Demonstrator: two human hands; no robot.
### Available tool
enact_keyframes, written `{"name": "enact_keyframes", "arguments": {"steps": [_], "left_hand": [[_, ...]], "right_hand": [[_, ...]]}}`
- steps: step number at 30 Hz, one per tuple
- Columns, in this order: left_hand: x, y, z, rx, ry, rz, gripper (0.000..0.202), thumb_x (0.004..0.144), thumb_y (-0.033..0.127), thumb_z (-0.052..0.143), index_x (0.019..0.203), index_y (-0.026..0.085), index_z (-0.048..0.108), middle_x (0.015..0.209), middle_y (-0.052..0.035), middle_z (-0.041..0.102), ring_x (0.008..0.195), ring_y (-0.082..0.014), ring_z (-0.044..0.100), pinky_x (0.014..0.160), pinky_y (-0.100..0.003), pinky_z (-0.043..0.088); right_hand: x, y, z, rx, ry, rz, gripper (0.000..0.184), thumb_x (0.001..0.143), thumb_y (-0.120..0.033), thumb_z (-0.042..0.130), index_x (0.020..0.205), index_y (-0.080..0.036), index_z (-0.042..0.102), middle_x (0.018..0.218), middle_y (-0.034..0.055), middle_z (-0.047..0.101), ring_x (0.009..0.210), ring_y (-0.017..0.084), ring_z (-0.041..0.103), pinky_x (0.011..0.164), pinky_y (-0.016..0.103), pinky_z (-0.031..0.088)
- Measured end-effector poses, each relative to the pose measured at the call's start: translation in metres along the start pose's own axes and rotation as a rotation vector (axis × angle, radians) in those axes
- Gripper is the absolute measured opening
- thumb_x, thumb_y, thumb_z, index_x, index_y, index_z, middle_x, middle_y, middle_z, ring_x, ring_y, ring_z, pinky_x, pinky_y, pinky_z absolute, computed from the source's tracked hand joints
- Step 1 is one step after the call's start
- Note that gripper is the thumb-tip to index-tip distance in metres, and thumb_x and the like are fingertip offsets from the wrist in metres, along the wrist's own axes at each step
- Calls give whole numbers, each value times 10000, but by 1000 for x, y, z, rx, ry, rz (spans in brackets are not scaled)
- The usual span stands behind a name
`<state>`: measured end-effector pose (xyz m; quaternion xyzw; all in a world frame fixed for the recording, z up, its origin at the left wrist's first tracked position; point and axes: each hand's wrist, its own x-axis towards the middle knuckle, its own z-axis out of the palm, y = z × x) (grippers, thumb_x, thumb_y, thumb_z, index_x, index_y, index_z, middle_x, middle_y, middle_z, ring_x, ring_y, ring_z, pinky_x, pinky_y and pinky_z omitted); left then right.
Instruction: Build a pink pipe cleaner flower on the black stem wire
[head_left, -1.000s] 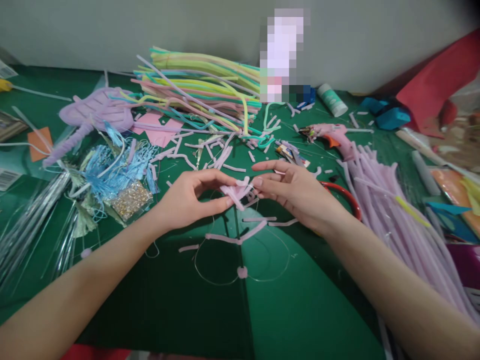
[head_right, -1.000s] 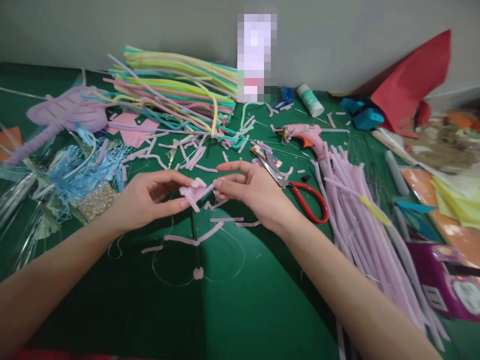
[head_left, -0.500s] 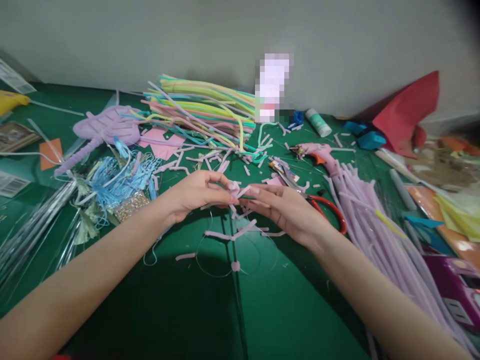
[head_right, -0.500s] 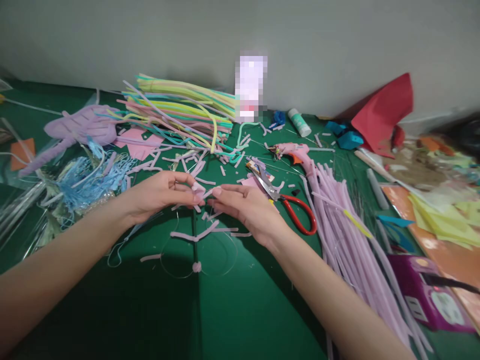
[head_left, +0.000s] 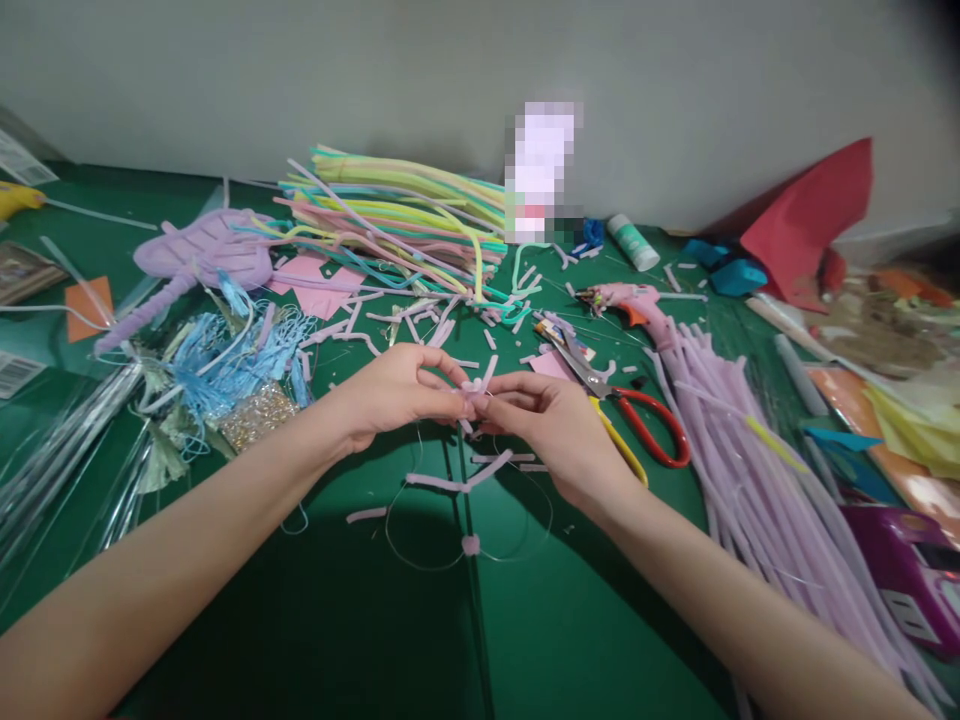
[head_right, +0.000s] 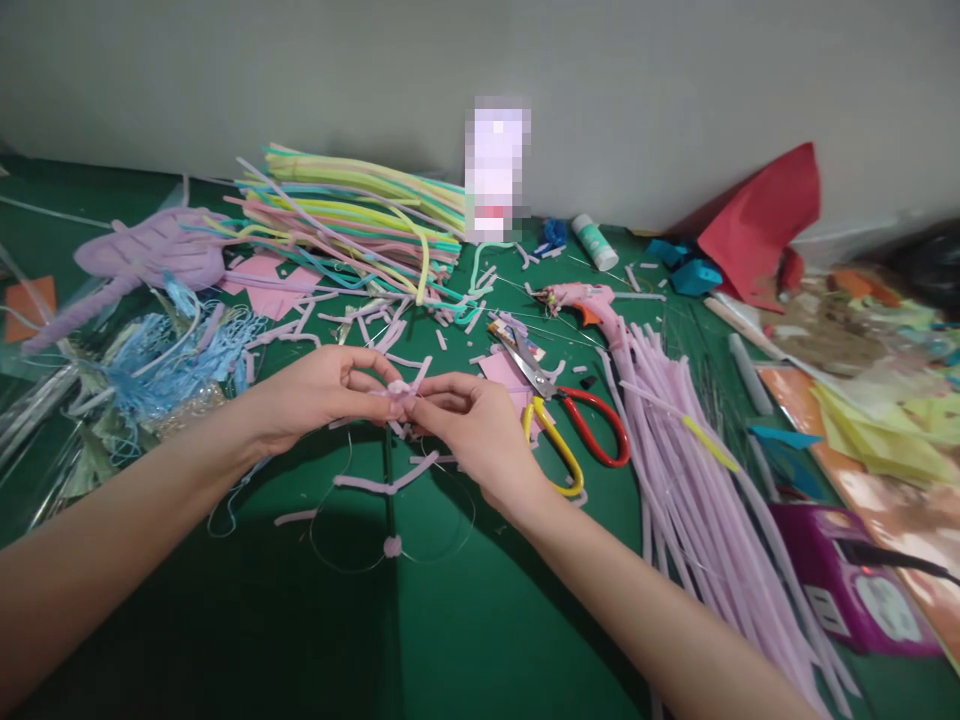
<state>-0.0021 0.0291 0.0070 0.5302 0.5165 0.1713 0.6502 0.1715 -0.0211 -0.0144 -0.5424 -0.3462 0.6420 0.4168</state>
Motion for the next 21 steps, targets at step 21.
{"name": "enact_keyframes", "arguments": {"steps": [21], "left_hand": [[-4,3,2,-85,-48,17,180,642,230,849,628,142,693,649,-11,734,670,-117,687,696,-214,562]], "right_hand": [[0,1,-1,-8,-13,-104,339,627,-335,864,833,-197,633,700,-25,710,629,114,677,653,261,545]]}}
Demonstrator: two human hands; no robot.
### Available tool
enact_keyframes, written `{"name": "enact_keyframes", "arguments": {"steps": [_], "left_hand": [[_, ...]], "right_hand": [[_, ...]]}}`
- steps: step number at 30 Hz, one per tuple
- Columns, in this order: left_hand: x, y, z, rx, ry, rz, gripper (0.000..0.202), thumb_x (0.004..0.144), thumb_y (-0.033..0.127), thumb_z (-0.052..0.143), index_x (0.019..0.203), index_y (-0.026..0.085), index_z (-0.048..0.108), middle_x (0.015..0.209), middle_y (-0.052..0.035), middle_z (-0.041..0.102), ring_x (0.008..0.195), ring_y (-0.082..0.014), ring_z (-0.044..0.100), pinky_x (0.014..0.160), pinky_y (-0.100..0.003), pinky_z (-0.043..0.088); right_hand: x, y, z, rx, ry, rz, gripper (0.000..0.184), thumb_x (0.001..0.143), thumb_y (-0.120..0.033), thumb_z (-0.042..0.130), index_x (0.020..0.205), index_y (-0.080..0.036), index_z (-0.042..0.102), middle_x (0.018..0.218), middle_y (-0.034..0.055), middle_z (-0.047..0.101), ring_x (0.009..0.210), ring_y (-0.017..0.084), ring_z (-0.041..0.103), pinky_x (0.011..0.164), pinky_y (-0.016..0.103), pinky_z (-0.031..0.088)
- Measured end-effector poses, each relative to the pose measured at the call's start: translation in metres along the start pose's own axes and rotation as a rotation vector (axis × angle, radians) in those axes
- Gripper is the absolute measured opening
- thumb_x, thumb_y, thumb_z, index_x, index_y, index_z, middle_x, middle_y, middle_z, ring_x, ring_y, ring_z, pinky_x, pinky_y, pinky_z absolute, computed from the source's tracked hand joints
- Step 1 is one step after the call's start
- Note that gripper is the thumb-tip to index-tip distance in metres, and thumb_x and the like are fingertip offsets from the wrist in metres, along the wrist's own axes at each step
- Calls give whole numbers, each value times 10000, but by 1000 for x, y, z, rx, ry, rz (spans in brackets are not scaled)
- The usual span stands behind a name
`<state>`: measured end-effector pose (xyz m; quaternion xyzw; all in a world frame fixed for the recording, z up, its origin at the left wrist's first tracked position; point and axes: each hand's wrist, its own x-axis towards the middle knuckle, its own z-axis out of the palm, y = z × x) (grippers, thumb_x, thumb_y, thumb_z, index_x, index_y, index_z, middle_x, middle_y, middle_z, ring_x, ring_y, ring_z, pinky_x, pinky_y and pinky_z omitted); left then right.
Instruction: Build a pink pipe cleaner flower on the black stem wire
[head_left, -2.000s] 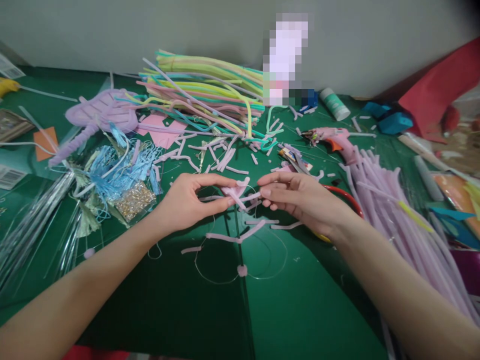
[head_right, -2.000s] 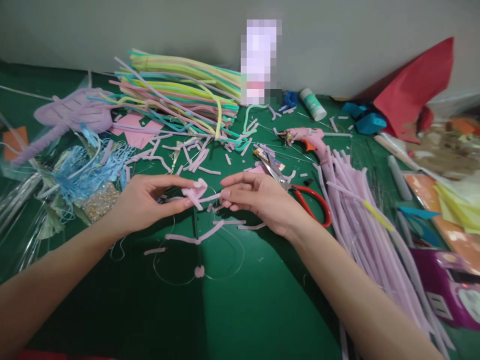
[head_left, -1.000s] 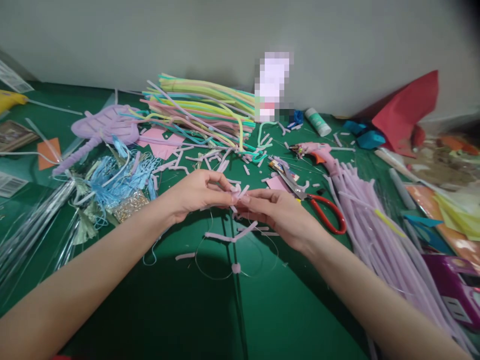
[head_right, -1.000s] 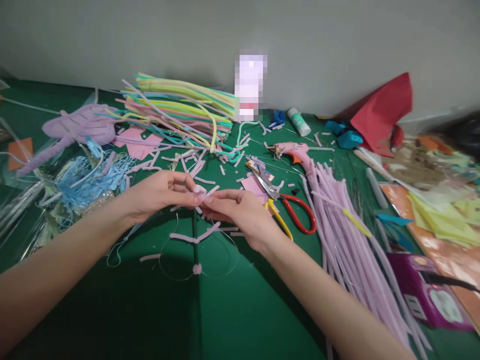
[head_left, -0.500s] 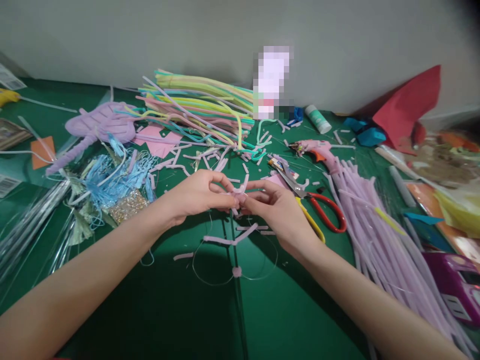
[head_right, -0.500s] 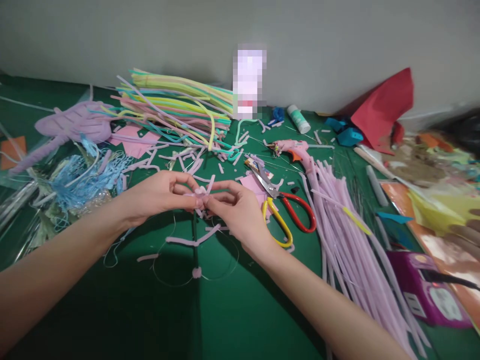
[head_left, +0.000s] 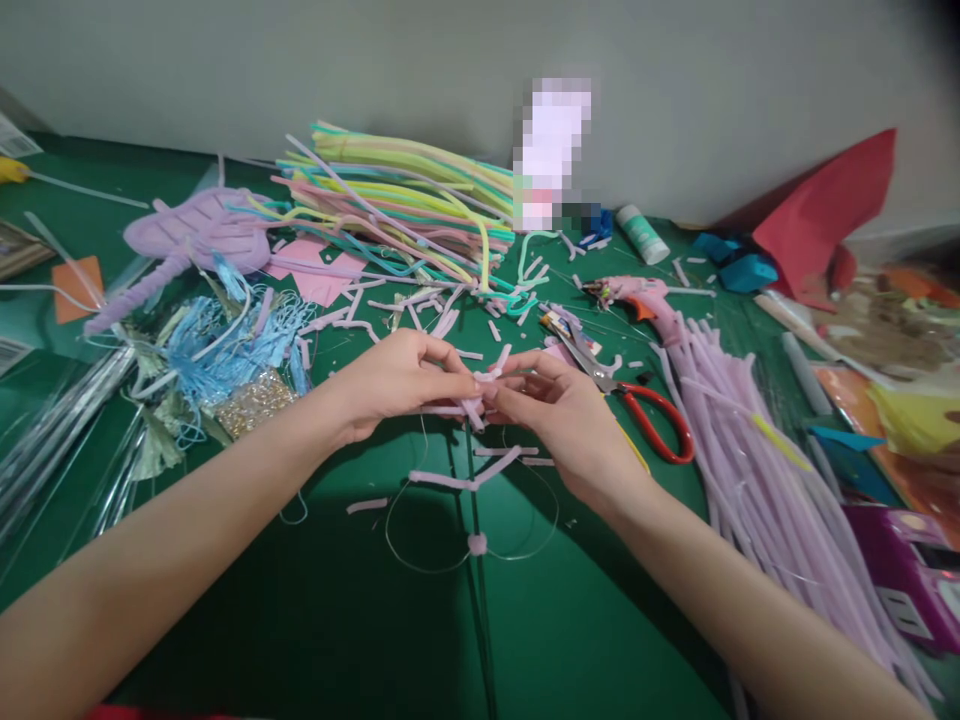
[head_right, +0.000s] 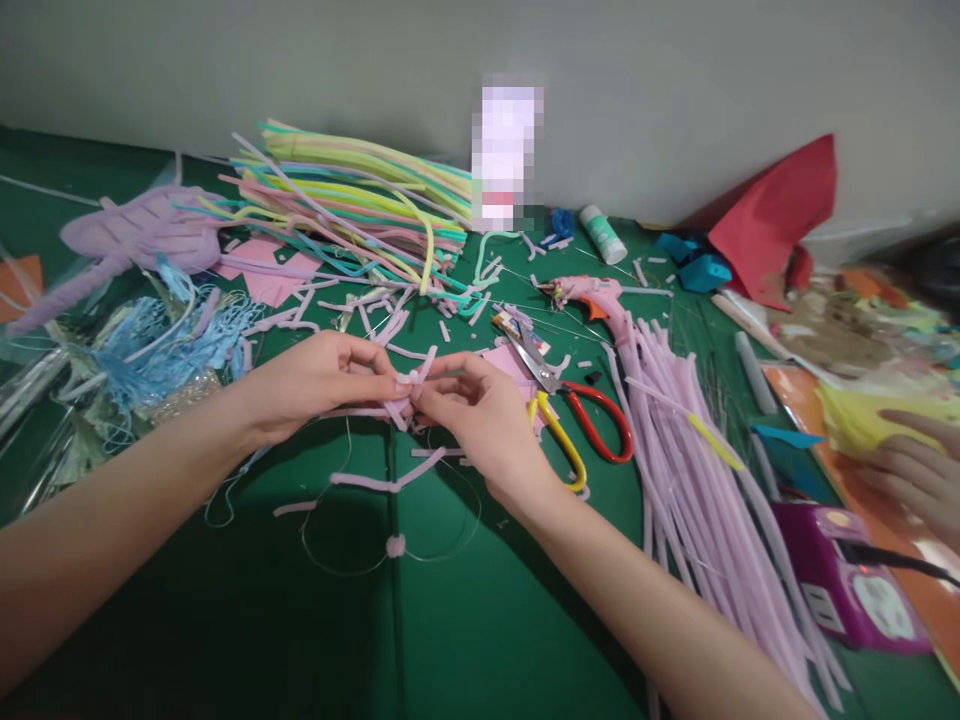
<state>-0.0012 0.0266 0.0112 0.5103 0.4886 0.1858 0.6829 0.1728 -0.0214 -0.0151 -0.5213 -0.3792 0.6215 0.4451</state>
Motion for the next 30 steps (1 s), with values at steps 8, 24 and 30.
{"name": "enact_keyframes", "arguments": {"steps": [8,24,30], "left_hand": [[2,-4,-1,3,-47,12,125,762,246,758,685,148,764,664,-10,723,628,-90,642,634,-185,522],[3,-6,-2,-53,-60,-36,175,768,328,763,756,154,745,703,-31,737,623,-132,673,596,-232,546],[1,-4,0,-2,-119,-50,154,703,282,811,744,158,729,708,-24,731,699,-144,687,599,-217,543]], "right_hand": [[-2,5,-3,-145,25,-153,236,675,-311,829,744,-198,632,749,-4,727,657,144,693,635,281,560],[1,-11,-7,-1,-36,62,129,824,-237,598,875,-201,711,844,19,715,717,132,694,611,230,556],[6,-9,-10,180,-109,335,199,804,-373,733,779,-177,710,712,8,666,626,92,612,517,170,490]]}}
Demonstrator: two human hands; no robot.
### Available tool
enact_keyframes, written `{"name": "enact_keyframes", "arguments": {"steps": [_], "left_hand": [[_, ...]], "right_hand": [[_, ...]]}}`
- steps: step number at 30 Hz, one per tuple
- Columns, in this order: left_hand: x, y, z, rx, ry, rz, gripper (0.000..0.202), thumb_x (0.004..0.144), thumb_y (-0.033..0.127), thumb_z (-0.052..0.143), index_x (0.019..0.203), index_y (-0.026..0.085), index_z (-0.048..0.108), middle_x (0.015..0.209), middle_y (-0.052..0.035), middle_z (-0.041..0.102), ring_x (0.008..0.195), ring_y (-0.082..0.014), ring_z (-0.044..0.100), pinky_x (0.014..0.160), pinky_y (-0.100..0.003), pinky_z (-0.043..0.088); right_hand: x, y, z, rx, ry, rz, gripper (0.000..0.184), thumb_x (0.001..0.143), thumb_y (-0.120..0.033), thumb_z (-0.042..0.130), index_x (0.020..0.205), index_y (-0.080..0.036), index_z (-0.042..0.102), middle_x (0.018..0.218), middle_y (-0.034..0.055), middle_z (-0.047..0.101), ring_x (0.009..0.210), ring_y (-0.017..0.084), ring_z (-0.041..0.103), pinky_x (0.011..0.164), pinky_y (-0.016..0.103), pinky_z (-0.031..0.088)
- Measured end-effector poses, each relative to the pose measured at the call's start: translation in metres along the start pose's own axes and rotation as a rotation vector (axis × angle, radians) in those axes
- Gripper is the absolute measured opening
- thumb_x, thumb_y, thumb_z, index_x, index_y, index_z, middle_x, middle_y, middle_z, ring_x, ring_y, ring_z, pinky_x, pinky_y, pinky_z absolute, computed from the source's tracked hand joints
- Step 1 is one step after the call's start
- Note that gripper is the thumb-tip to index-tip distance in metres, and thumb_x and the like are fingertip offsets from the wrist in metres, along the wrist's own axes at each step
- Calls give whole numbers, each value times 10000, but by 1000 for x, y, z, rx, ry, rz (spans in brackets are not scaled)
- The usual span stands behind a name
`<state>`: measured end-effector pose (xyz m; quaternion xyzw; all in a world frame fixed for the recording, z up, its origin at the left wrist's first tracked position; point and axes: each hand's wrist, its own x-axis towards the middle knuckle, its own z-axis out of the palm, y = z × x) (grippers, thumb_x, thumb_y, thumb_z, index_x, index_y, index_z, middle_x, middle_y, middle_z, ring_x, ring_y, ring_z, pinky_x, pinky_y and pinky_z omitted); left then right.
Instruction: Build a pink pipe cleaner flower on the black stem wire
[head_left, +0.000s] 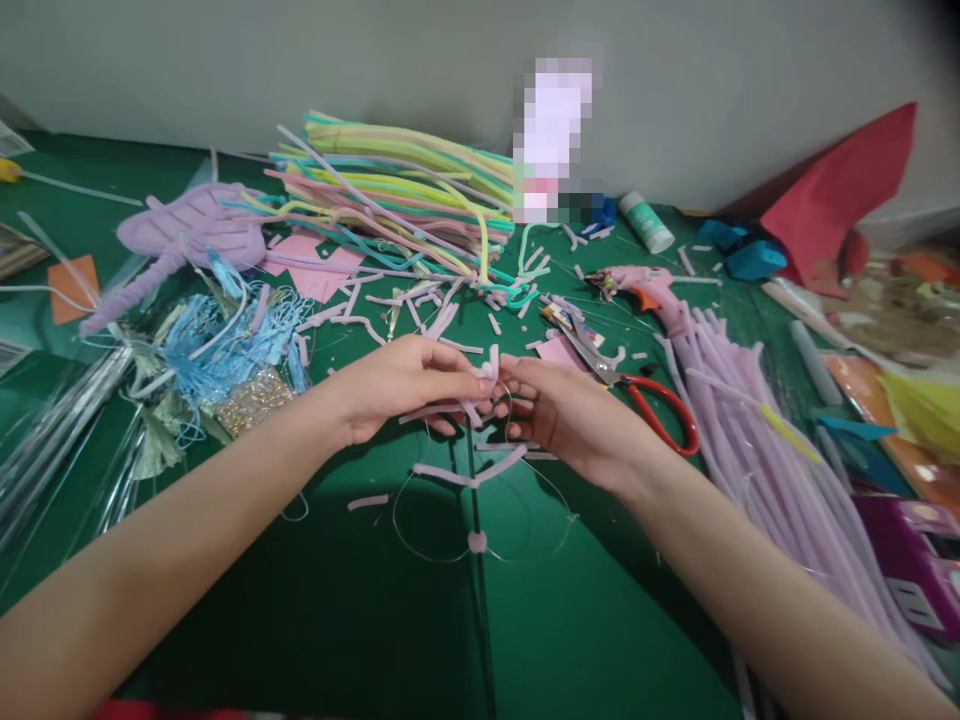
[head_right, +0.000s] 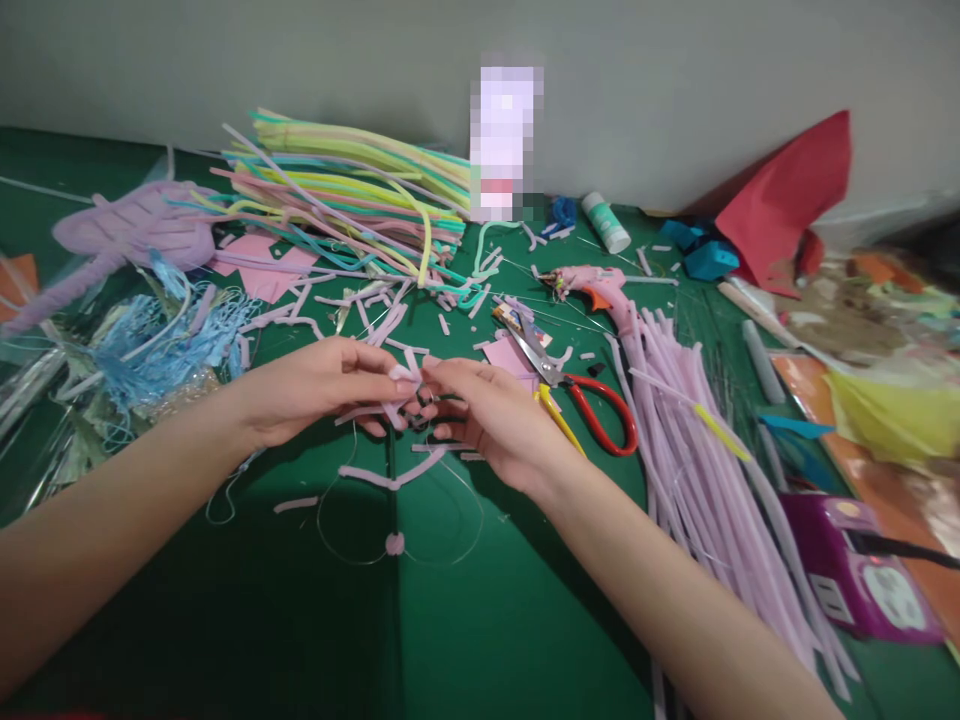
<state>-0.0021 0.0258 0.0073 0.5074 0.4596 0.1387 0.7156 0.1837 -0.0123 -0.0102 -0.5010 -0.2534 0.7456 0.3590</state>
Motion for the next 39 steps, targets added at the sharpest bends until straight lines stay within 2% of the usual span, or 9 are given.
{"name": "enact_keyframes", "arguments": {"steps": [4,7,12,17,25,28,33,36,39], "left_hand": [[1,1,1,5,26,1,151,663,258,832,686,151,728,675,-24,723,654,-135,670,610,-230,532],[1,2,3,14,31,8,128,673,249,816,657,156,730,662,-22,722,638,-134,666,628,-242,528],[0,2,3,-11,18,14,120,603,215,846,644,162,746,646,-17,729,651,-141,674,691,-258,535],[3,0,0,-33,28,-12,128,599,226,847,658,157,756,657,-36,745,654,-148,682,702,-263,541],[2,-1,0,-29,9,-25,108,614,218,837,652,159,755,666,-45,751,660,-147,684,727,-265,549],[1,0,-3,-20,-6,-10,99,634,210,825,690,162,760,712,-46,759,705,-152,692,758,-270,542],[0,6,-12,-11,-152,-53,89,686,220,747,745,158,771,832,-63,778,740,-144,684,744,-244,517],[-1,9,-15,4,-164,-71,106,704,209,688,747,155,769,855,-64,779,789,-156,691,771,-235,514],[-4,12,-15,10,-108,-87,166,699,175,669,838,160,758,876,-60,779,801,-162,693,739,-229,516]], "right_hand": [[1,2,3,-15,-22,85,290,817,-433,726,716,-161,706,690,15,672,589,79,595,483,156,469],[1,0,6,-42,-10,124,296,831,-424,712,701,-158,711,703,26,690,574,76,598,466,149,469],[-1,-4,7,-79,-34,103,173,818,-315,721,731,-166,740,685,27,699,591,85,616,497,153,498],[-3,-4,4,-94,-67,64,151,751,-305,774,742,-156,755,764,43,731,624,80,609,507,154,480],[-4,-5,4,-102,-46,22,130,671,-273,823,671,-162,756,705,34,723,600,76,605,502,149,476],[-3,-6,3,-114,-54,37,173,715,-321,807,689,-160,750,705,35,714,602,82,602,507,163,477],[-1,-7,-3,-80,-72,49,313,790,-485,726,769,-172,740,759,44,714,638,110,624,512,190,494],[-2,-8,-4,-147,-93,30,248,808,-419,715,809,-172,739,808,51,718,665,107,624,519,179,493],[-4,-8,-3,-269,-71,-15,178,789,-313,744,908,-183,727,839,44,727,715,115,649,557,181,505]]}}
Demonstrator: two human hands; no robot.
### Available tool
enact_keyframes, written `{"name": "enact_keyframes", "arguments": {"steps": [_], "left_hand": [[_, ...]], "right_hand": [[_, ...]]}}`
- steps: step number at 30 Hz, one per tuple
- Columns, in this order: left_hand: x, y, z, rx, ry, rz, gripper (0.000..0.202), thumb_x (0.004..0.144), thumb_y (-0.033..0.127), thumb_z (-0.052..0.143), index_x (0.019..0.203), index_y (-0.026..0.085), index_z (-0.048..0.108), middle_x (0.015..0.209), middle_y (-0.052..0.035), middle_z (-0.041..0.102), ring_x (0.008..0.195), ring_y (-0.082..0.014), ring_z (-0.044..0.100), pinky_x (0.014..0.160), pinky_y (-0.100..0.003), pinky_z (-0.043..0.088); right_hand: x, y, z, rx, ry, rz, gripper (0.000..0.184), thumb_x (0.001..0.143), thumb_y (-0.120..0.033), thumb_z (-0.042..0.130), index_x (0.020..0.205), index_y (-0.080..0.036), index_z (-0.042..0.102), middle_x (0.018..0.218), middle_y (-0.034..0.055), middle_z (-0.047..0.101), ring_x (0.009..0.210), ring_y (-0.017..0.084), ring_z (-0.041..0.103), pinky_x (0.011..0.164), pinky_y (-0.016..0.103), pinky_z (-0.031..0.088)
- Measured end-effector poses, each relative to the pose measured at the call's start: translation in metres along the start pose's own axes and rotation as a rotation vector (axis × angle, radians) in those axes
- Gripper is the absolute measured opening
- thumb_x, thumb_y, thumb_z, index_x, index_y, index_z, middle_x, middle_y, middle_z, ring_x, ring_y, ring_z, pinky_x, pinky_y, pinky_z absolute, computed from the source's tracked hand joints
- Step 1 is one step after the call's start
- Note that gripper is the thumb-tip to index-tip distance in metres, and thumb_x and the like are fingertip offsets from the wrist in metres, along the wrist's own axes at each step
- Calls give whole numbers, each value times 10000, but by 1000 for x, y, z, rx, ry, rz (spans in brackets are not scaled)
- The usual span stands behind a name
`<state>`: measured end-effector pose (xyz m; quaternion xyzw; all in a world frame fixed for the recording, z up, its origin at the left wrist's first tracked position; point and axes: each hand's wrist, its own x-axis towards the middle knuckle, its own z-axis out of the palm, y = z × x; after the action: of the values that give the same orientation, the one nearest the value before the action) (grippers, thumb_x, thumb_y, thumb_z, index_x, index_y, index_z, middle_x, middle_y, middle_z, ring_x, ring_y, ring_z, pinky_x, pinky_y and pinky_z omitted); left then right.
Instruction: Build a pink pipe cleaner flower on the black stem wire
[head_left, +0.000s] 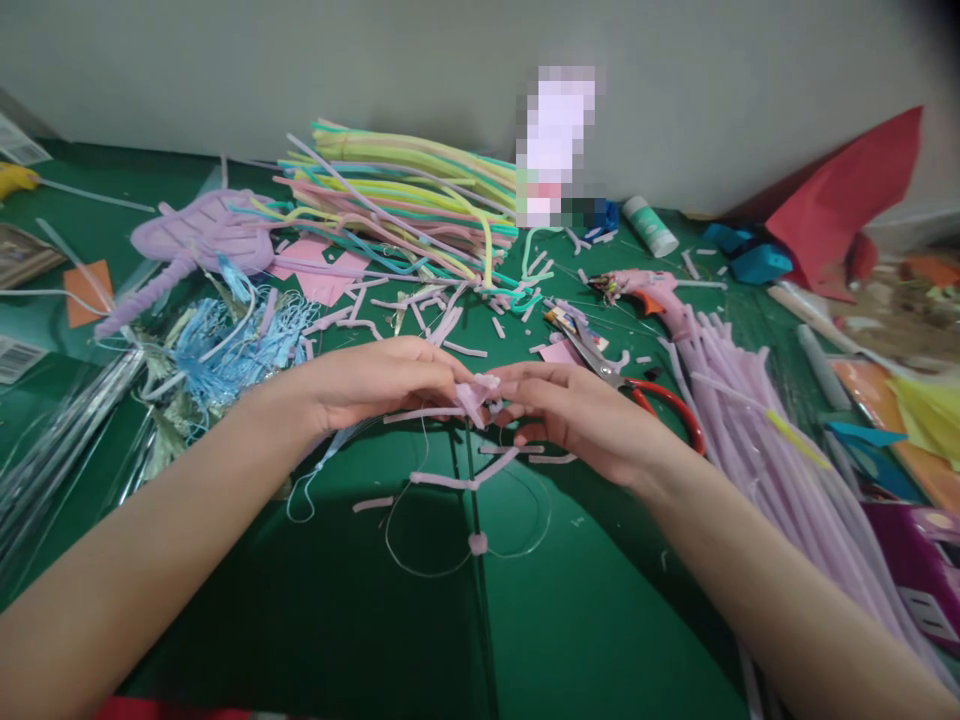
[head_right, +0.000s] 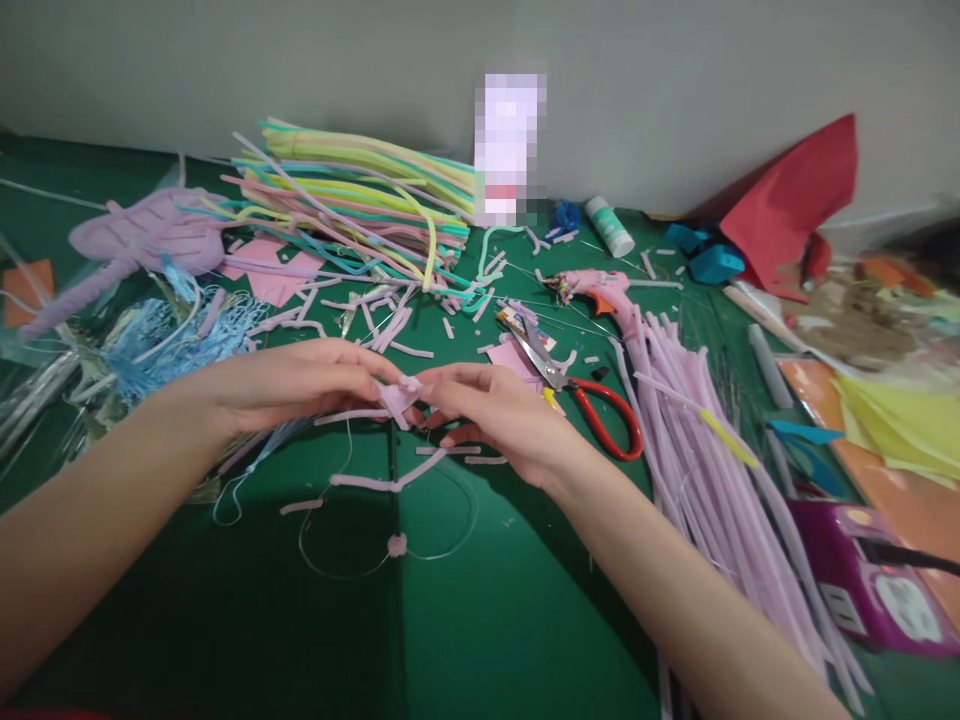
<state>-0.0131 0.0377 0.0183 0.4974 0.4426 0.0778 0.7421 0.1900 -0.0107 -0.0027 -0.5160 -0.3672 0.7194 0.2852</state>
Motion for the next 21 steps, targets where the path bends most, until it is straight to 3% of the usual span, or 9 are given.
{"name": "enact_keyframes", "arguments": {"steps": [3,6,8,15,18,21], "left_hand": [[-4,2,1,20,83,-18,316,709,165,677,1023,176,713,836,-34,764,728,-150,683,653,-223,501],[-8,4,0,78,86,-5,365,723,205,711,1085,187,670,791,-11,746,726,-158,688,619,-218,480],[-10,5,-1,120,69,19,345,717,231,736,1054,201,669,813,-10,754,771,-170,700,638,-216,481],[-16,7,-8,332,35,48,263,682,326,777,921,239,709,722,18,772,682,-176,691,610,-221,461],[-14,5,-6,344,57,72,159,675,297,766,808,230,709,745,7,786,743,-197,721,677,-240,492],[-11,3,-3,329,67,93,101,683,261,745,764,225,696,736,-2,785,784,-209,737,717,-253,511]], "right_hand": [[-2,1,2,-44,44,-22,301,725,-275,811,984,-198,679,810,27,729,747,136,673,616,218,533],[-2,5,4,-44,29,-25,355,719,-364,822,985,-186,670,834,37,731,745,128,669,625,220,529],[-1,7,7,-51,28,-39,366,697,-381,834,963,-180,683,858,39,724,734,117,655,596,205,513],[0,13,16,108,10,-82,466,481,-145,909,865,-190,650,745,-44,679,678,85,628,635,192,513],[0,13,19,162,13,-83,495,487,-144,907,898,-204,637,760,-37,708,697,106,668,628,200,509],[1,16,23,187,24,-120,408,574,-216,887,897,-205,637,781,-17,734,725,121,695,672,223,525]]}}
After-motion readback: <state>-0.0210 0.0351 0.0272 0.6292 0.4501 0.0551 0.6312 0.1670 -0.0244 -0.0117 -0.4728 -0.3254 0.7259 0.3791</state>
